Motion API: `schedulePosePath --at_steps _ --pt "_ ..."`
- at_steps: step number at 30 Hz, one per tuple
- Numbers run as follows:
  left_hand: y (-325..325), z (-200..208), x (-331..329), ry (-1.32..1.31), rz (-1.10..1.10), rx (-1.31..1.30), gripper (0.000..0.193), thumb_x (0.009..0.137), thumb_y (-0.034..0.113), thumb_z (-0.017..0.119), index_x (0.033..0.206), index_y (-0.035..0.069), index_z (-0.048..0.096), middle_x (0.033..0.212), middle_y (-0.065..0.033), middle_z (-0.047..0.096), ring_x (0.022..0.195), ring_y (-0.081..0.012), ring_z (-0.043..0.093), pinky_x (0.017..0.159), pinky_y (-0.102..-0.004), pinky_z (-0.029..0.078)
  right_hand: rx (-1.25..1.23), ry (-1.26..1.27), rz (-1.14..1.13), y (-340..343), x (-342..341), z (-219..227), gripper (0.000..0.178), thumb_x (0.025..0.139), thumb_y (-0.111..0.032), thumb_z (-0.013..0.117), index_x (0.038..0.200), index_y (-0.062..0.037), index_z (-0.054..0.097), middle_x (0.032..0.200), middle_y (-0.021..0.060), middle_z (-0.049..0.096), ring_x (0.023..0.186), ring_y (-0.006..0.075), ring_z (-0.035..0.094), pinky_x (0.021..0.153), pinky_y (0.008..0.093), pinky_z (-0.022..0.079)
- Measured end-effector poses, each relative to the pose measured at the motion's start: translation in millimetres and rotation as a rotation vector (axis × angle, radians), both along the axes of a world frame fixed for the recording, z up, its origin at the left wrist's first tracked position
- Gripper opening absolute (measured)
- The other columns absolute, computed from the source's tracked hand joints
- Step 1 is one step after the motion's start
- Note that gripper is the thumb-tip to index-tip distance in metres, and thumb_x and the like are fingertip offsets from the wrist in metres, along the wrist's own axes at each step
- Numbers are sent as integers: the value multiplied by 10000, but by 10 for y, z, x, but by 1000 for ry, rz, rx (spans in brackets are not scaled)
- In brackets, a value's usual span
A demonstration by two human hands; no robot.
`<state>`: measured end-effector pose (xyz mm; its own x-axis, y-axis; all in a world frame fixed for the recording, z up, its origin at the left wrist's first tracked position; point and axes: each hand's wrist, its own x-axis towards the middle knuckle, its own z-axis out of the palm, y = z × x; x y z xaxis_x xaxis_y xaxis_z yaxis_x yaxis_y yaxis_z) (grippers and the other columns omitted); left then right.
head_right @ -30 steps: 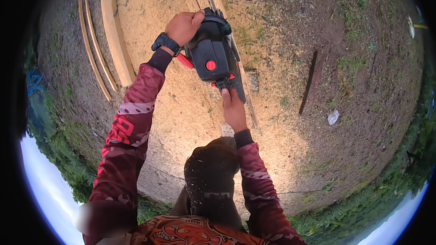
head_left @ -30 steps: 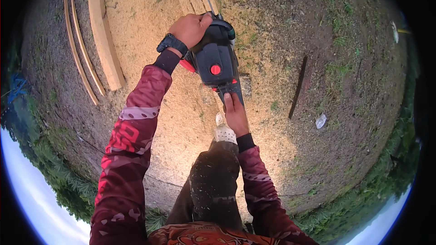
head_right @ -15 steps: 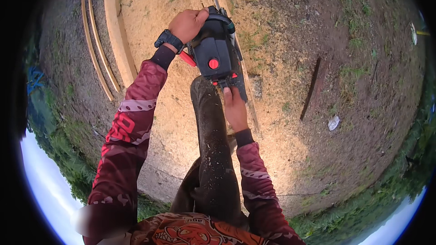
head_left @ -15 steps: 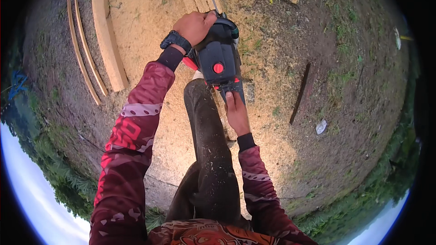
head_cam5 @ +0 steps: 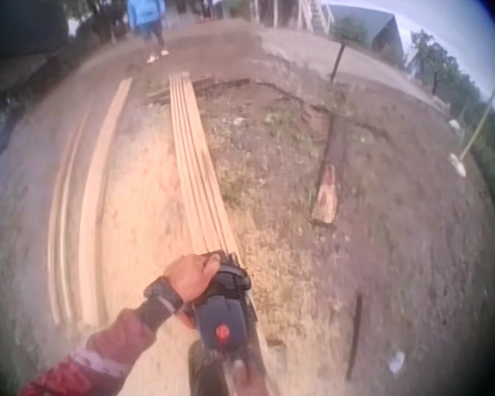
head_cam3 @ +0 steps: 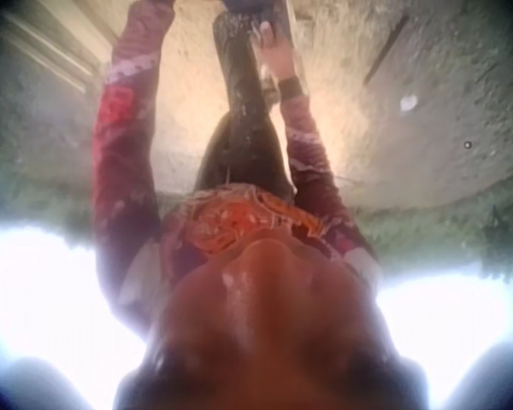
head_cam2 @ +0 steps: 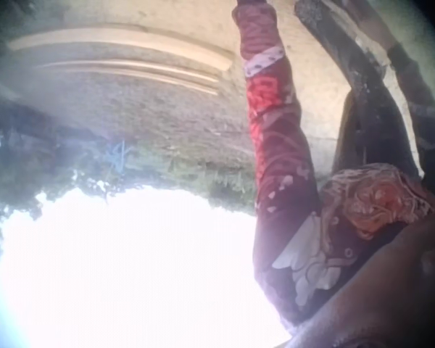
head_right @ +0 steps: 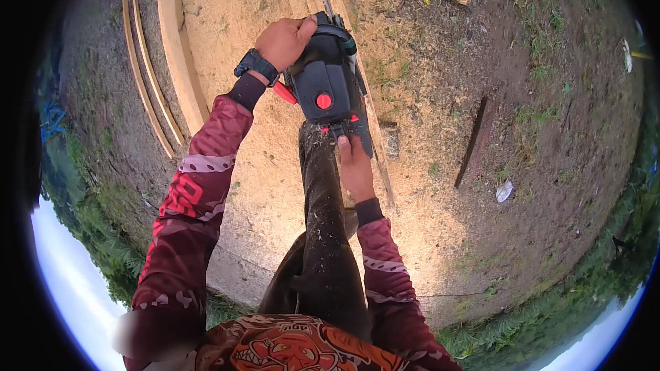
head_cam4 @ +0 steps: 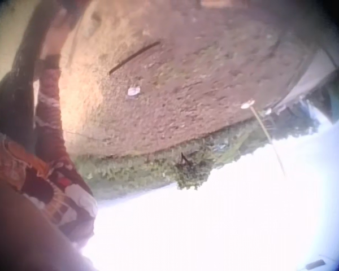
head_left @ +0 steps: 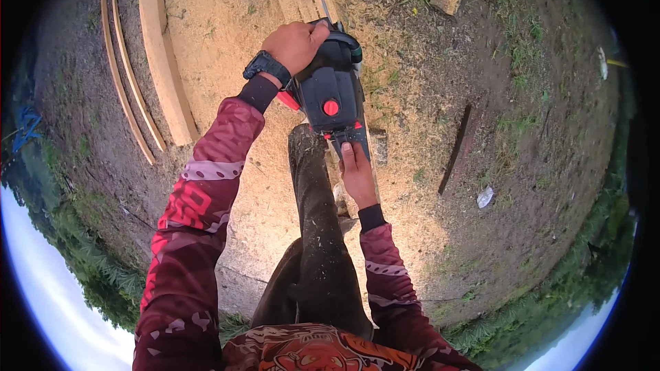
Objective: The person uses a chainsaw to cut through a long piece of lumber resting on the ground.
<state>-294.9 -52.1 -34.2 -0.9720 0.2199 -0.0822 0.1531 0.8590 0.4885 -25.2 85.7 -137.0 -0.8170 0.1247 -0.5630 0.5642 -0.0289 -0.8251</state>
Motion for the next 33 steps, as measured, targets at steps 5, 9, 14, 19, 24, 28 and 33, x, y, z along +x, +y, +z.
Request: schedulePosePath --at_steps 5,9,14,19,24,28,33 --pt "-92 60 -275 -65 -16 -93 605 997 566 439 910 64 766 811 -229 700 789 -444 678 711 -521 534 63 -13 67 -32 -245 77 418 1088 -441 448 1102 -42 574 744 -8 486 650 89 445 588 296 390" --pt "-111 21 -286 -102 -31 -90 611 997 574 434 915 68 767 820 -227 704 795 -443 678 718 -523 535 54 8 76 -26 -268 88 418 1090 -434 447 1136 -39 577 751 -13 477 658 84 428 598 289 387" --pt "-74 37 -297 -7 -11 -9 630 994 565 467 822 14 719 713 -247 638 701 -454 642 641 -499 497 -28 -1 8 -64 -295 66 412 1091 -427 451 1147 -39 580 750 -24 466 662 74 419 601 276 379" --pt "-204 -23 -510 -6 -7 3 627 993 560 469 827 8 716 719 -254 637 705 -461 640 639 -500 496 55 -42 99 -81 -523 159 481 1067 -490 421 1111 -35 569 751 155 609 700 331 634 659 447 470" --pt "-124 46 -619 1 -31 -2 629 994 556 470 823 0 710 716 -263 629 703 -467 633 636 -504 493 1 -67 74 -38 -628 127 436 1077 -458 443 1128 -46 579 747 44 531 662 184 520 604 340 413" --pt "-142 26 -657 -5 12 -33 636 993 561 468 822 -1 710 719 -267 630 697 -471 631 632 -509 491 -57 -46 40 -78 -687 200 393 1086 -422 469 1162 -55 587 766 -51 459 648 53 415 562 243 359" --pt "-179 84 -805 -12 -12 -9 638 990 569 471 834 1 716 728 -275 634 700 -474 635 641 -512 499 -97 -57 12 -94 -818 213 386 1085 -421 472 1141 -55 583 767 -51 454 654 55 407 577 247 360"
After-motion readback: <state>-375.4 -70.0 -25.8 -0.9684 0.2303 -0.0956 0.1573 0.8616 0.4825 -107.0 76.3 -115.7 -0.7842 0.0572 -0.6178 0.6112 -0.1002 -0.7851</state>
